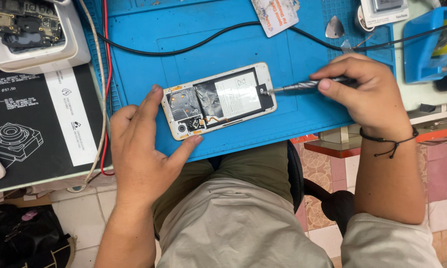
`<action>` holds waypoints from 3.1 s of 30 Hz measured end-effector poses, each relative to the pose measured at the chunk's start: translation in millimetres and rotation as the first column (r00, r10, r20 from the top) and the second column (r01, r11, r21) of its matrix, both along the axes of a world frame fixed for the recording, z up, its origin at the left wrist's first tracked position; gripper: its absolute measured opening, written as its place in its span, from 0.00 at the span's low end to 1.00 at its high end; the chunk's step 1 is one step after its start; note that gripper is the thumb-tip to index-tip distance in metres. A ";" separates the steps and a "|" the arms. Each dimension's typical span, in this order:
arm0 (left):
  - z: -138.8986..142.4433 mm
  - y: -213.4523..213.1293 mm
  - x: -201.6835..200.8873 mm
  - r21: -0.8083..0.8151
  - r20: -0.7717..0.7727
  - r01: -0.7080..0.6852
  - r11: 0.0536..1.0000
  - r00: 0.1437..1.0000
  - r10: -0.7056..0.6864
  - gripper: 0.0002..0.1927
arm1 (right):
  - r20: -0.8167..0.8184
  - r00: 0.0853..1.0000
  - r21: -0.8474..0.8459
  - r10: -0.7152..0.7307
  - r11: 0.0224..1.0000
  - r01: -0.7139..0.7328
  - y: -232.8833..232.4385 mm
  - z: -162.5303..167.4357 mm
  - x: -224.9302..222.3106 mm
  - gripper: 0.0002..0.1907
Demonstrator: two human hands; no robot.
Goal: The person pries around the edge of a smartphone with a metal pry tool to separate the cracked screen, lifts the display off the body, and holds the phone while using a blue electric screwdriver on its internal screws. They then power the phone on and handle the opened device on the repair mat.
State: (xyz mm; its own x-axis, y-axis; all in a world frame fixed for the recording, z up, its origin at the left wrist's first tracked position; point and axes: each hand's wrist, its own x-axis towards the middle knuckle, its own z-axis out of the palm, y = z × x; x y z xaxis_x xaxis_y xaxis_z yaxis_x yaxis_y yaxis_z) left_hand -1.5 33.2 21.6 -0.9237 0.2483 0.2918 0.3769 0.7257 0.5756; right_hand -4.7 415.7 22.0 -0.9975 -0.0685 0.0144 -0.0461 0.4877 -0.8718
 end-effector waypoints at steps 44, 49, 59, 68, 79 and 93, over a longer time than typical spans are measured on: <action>-10.5 -23.4 -4.2 0.127 0.020 0.053 0.991 0.998 -0.056 0.50 | -0.126 0.988 0.351 0.085 0.936 -0.036 -105.7 18.8 4.9 0.11; -10.9 -24.0 -5.0 0.118 0.018 0.056 0.991 0.998 -0.059 0.49 | -0.190 0.975 0.399 0.111 0.916 -0.027 -112.4 20.8 9.0 0.11; -12.9 -24.8 -5.3 0.101 0.003 0.066 0.993 0.998 -0.067 0.49 | -0.342 0.865 0.682 0.367 0.730 -0.040 -125.3 22.2 10.5 0.14; -14.9 -22.9 -3.4 0.096 -0.015 0.072 0.993 0.997 -0.071 0.48 | -0.382 0.828 0.663 0.410 0.746 -0.063 -115.7 13.5 1.4 0.18; -15.1 -22.7 -2.3 0.094 -0.033 0.078 0.993 0.997 -0.075 0.48 | -0.360 0.908 0.580 0.215 0.814 0.038 -62.1 9.5 -20.0 0.11; -13.9 -18.6 -2.1 0.066 -0.002 0.055 0.996 0.999 -0.055 0.49 | -0.375 0.897 0.635 0.236 0.770 0.063 -62.6 17.5 -23.2 0.06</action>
State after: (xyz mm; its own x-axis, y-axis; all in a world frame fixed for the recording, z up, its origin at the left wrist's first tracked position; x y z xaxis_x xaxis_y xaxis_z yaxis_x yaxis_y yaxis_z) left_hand -3.6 14.6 7.8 -0.9092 0.2786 0.3093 0.4150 0.6647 0.6213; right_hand -27.9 353.1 39.5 -0.8924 -0.2967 0.3399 -0.3929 0.8814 -0.2622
